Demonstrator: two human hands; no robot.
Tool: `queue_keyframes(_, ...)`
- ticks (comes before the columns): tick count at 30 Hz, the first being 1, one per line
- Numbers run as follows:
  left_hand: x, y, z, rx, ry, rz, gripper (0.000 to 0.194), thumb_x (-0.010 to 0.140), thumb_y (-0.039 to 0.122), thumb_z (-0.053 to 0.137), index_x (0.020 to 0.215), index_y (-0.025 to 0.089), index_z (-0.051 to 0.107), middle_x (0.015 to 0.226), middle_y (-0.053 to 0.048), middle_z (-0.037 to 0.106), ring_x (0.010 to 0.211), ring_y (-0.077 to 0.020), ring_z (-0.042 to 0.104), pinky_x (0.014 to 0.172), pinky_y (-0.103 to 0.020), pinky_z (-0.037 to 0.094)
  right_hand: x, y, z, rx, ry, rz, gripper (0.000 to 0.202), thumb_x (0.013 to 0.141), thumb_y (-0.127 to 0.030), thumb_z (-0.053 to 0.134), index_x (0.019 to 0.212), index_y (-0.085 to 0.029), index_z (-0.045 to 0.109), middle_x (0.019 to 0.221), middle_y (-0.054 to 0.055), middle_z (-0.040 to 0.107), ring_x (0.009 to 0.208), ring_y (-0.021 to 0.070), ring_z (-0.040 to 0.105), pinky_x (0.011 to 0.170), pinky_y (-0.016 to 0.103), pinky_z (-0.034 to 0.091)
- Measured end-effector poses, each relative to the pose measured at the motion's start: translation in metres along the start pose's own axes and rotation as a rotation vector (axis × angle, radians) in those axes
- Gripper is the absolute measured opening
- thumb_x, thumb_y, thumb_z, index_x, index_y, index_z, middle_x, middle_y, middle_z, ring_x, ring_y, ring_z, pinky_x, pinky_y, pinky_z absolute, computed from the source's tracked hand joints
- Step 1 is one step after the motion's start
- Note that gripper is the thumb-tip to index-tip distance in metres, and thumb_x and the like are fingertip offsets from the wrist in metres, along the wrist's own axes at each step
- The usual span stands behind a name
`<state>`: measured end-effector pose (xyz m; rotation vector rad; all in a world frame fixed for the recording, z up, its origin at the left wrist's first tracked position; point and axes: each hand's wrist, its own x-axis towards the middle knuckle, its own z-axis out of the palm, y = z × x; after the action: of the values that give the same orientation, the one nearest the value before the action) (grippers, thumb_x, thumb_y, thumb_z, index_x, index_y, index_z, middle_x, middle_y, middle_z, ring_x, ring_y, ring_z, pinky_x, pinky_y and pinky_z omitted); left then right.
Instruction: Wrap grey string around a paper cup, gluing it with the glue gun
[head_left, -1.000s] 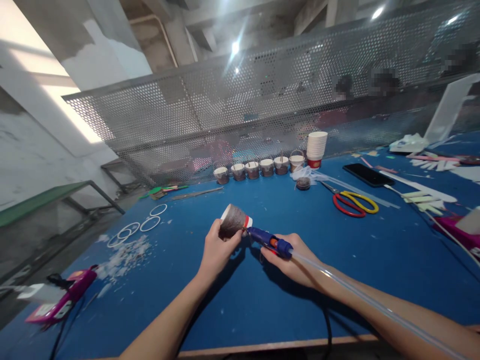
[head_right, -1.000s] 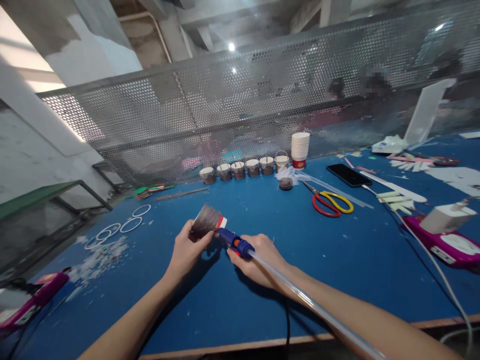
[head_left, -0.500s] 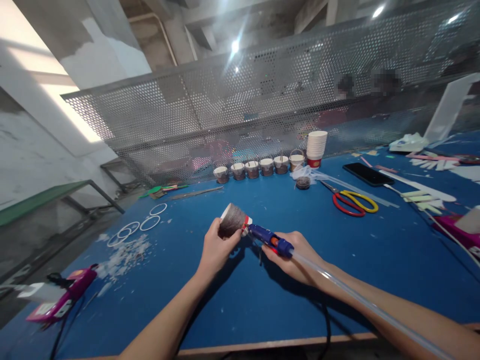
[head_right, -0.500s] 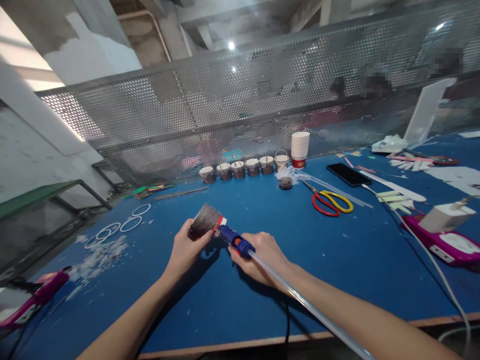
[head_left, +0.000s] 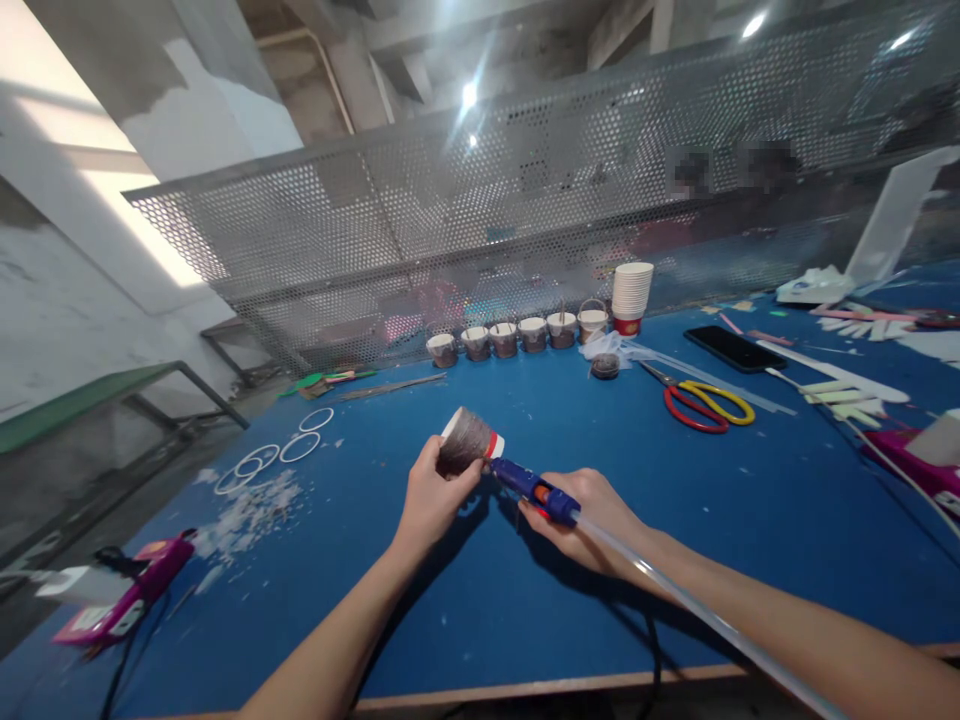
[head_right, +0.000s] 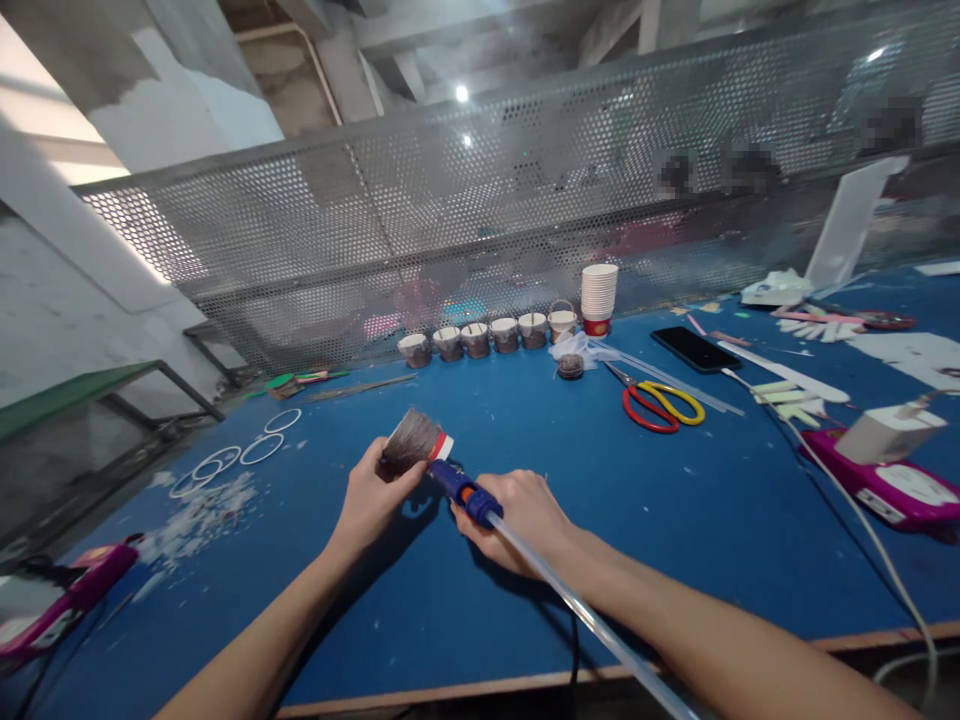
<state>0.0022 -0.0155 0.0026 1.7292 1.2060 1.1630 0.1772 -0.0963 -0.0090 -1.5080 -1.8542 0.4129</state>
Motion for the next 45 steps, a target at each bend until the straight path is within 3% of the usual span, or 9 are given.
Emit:
queue_keyframes(9, 0.002, 0.002, 0.000, -0.031, -0.013, 0.019, 0.023, 0.062, 0.028, 0.068, 0.069, 0.018, 0.048, 0.062, 0.004, 0.052, 0.056, -0.0093, 0.046, 0.050, -0.022, 0.035, 0.003, 0.001, -0.005, 0.064, 0.013, 0.008, 0.031, 0.084, -0.037, 0.050, 0.060, -0.019, 0.052, 0.056, 0.004, 0.058, 0.048, 0.0122, 0.042, 0.053, 0.027, 0.033)
queue_keyframes(18, 0.005, -0.001, -0.005, -0.047, -0.076, -0.013, 0.021, 0.061, 0.028, 0.068, 0.070, 0.018, 0.051, 0.055, 0.006, 0.048, 0.049, -0.0085, 0.044, 0.048, -0.022, 0.035, 0.003, -0.006, -0.014, 0.227, 0.067, 0.096, 0.032, 0.081, -0.037, 0.050, 0.055, -0.020, 0.046, 0.054, 0.002, 0.052, 0.050, 0.0129, 0.043, 0.048, 0.024, 0.031)
queue_keyframes(24, 0.007, -0.003, -0.008, -0.053, -0.106, -0.002, 0.023, 0.062, 0.031, 0.068, 0.074, 0.018, 0.053, 0.057, 0.006, 0.050, 0.049, -0.0085, 0.044, 0.048, -0.022, 0.035, 0.003, -0.008, -0.015, 0.274, 0.027, 0.090, 0.031, 0.079, -0.039, 0.050, 0.055, -0.021, 0.043, 0.053, -0.001, 0.045, 0.049, 0.0114, 0.038, 0.046, 0.023, 0.029)
queue_keyframes(31, 0.009, -0.002, -0.009, -0.079, -0.140, -0.035, 0.028, 0.060, 0.032, 0.068, 0.081, 0.018, 0.056, 0.056, 0.006, 0.051, 0.048, -0.0095, 0.046, 0.047, -0.022, 0.038, 0.008, -0.003, -0.018, 0.433, 0.012, 0.222, 0.035, 0.078, -0.040, 0.053, 0.051, -0.020, 0.043, 0.043, -0.005, 0.035, 0.043, 0.0095, 0.035, 0.043, 0.023, 0.027)
queue_keyframes(45, 0.009, -0.005, -0.009, -0.081, -0.128, 0.015, 0.024, 0.061, 0.032, 0.068, 0.075, 0.018, 0.054, 0.058, 0.006, 0.050, 0.050, -0.0091, 0.045, 0.049, -0.022, 0.036, 0.005, -0.005, -0.015, 0.366, 0.032, 0.170, 0.034, 0.077, -0.039, 0.053, 0.052, -0.021, 0.040, 0.046, -0.004, 0.036, 0.045, 0.0099, 0.034, 0.044, 0.024, 0.025)
